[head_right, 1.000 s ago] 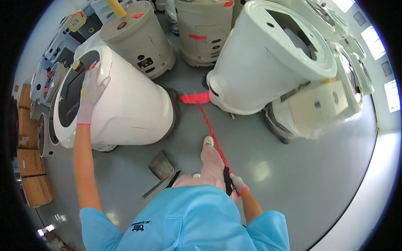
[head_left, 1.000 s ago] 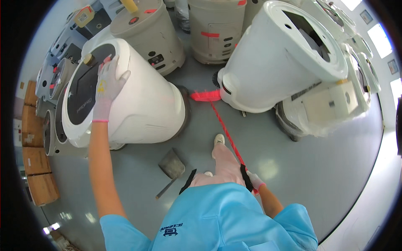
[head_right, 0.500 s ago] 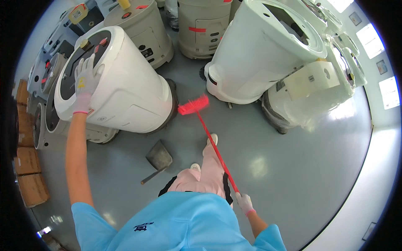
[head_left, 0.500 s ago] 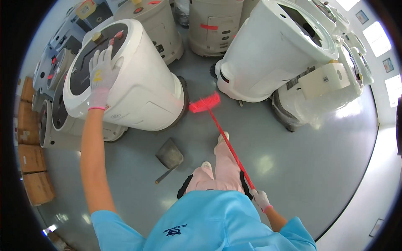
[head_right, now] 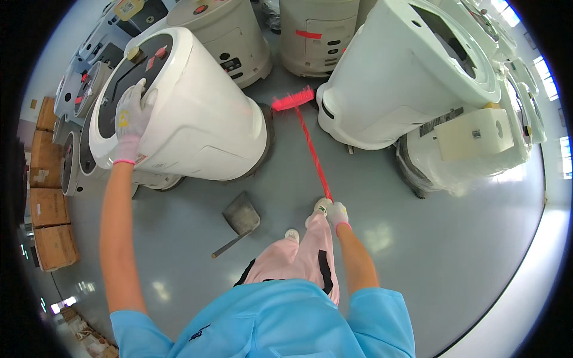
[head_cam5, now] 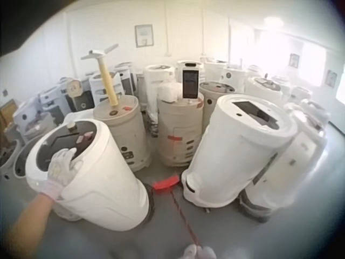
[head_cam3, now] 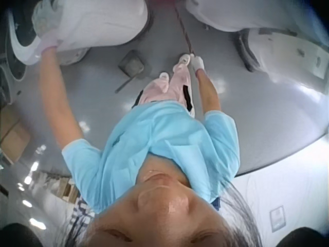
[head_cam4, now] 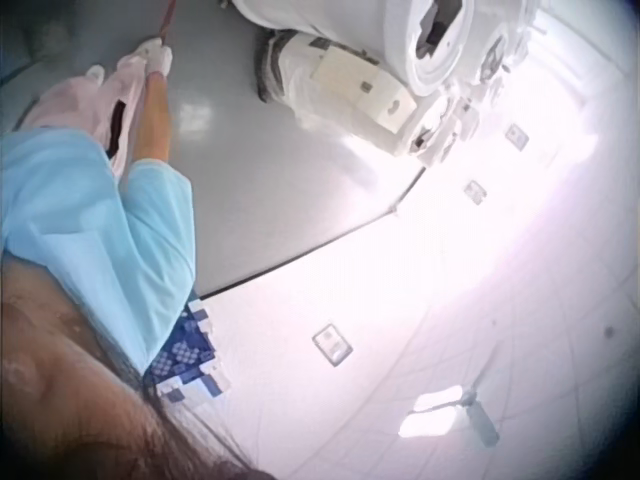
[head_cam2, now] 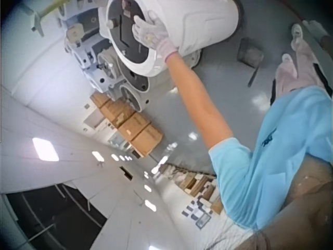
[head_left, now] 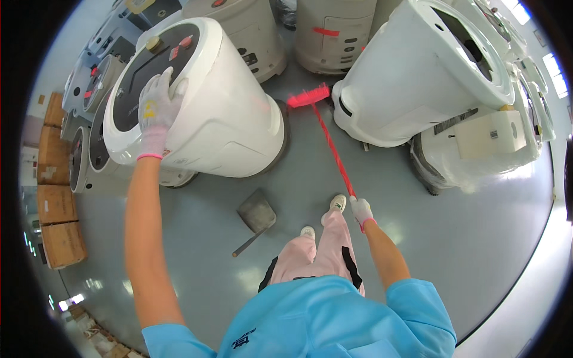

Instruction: The person sweeps the floor using a broom and dustpan while walking between wrapped machinery and equipment in the room.

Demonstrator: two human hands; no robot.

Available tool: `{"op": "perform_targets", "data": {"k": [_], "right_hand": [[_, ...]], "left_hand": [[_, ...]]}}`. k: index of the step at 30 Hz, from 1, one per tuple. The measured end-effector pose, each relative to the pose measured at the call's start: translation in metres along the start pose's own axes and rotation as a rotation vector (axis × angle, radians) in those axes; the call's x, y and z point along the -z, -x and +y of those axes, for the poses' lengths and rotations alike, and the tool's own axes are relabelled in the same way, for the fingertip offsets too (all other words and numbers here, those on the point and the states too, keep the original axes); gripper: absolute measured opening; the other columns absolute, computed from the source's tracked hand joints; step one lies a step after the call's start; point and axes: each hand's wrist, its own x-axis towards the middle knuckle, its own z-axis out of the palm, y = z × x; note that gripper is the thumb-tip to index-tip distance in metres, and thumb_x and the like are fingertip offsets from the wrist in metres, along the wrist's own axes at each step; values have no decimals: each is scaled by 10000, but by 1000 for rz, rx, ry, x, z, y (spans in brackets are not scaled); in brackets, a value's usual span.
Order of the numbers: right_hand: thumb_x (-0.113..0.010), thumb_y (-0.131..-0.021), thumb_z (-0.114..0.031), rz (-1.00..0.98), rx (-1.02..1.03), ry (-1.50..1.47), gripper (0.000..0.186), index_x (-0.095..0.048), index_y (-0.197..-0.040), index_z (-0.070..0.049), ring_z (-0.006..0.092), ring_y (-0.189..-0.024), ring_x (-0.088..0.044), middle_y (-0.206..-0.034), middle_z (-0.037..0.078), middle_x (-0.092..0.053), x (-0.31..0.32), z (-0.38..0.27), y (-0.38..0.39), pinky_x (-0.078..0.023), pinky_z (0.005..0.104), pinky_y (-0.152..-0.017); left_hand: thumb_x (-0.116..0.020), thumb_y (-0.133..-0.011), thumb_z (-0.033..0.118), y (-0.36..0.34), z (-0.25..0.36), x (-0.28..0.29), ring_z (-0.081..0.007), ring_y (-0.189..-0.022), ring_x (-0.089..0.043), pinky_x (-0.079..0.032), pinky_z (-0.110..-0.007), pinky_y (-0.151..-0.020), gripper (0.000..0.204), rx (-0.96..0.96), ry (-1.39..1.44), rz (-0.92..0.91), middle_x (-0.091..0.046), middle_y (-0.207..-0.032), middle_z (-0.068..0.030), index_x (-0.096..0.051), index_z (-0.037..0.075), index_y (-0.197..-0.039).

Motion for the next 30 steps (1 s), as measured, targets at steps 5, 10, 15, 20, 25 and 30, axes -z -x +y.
{"op": "perform_targets", "data": {"k": [5,10,15,20,25,30], "right_hand": [[-363,-809,-450,-125,-91,63,561,-561,-869,72,353,-680,-601,-716,224,-582,-32,22,27,-475,418,-619],[-363,-814,-463,-113,-104,186,593,-545,-963,81,417,-939,-528,-932,307,-549,-48,128,127,-419,442,-800],[-374,-797,-414,-190,-311,298,506,-563,-971,21,405,-957,-512,-962,277,-549,-15,202,241,-401,439,-826],[-428,-786,-390,-50,-339,194,469,-583,-817,51,302,-726,-597,-714,215,-587,17,226,318,-446,375,-655],[-477,-774,-357,-22,-288,43,427,-560,-646,42,165,-501,-531,-500,79,-494,14,220,316,-408,319,-486],[-408,-795,-442,-27,-184,50,545,-571,-802,78,411,-691,-559,-684,284,-533,-14,169,219,-422,429,-619]], "left_hand": [[-523,-791,374,0,1,-3,-266,-962,-522,-383,-375,-848,418,-36,53,46,-582,-964,-125,-550,66,-1071],[-513,-796,382,4,-11,-7,-265,-933,-530,-395,-375,-818,397,-40,55,85,-599,-906,-118,-557,69,-1035],[-478,-816,412,2,-10,-8,-253,-890,-549,-415,-355,-786,427,-71,32,128,-599,-899,-96,-554,68,-1058],[-463,-821,432,3,-8,-6,-252,-910,-543,-406,-361,-807,440,-49,1,89,-599,-908,-95,-552,78,-1067],[-456,-820,451,3,-13,-9,-245,-927,-537,-409,-355,-813,449,-51,-39,92,-601,-924,-84,-551,99,-1082],[-425,-817,484,1,-6,-3,-240,-959,-526,-401,-356,-825,479,-16,-3,20,-602,-960,-103,-550,97,-1070]]}}
